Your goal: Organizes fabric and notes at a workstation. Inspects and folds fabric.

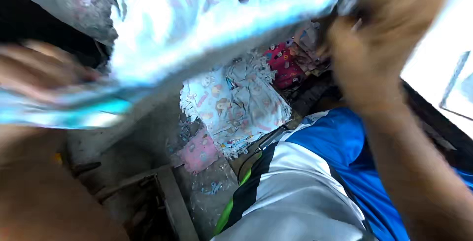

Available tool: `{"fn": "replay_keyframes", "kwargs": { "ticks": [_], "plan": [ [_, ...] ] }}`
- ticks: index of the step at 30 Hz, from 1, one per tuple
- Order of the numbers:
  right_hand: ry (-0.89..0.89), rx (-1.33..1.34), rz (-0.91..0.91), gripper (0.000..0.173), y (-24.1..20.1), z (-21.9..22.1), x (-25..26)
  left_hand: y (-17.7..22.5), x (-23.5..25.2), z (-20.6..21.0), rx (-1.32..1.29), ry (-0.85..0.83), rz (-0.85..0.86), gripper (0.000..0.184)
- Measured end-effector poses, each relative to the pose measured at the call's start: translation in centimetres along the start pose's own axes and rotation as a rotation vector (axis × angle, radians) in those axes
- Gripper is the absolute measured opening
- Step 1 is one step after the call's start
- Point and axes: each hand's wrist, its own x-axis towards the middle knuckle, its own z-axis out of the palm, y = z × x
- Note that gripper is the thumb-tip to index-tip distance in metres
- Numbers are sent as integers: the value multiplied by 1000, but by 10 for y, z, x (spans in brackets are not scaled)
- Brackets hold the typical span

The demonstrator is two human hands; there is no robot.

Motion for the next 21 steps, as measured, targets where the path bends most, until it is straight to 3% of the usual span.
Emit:
{"fn": "replay_keyframes", "kwargs": {
  "ticks": [3,8,11,18,21],
  "plan": [
    [-276,102,184,30,29,31,-72,-7,-32,80,184,-127,-464,5],
    [-537,86,435,25,75,67,-175,-97,-104,165,256,-304,-901,14],
    [-582,73,465,24,88,74,-194,-120,-117,189,307,-338,-962,16],
    [-472,29,398,25,69,65,-191,-107,-95,170,270,-477,-991,16],
    [-549,-18,408,23,73,68,-208,-118,-101,178,332,-601,-992,19]
  ]
}}
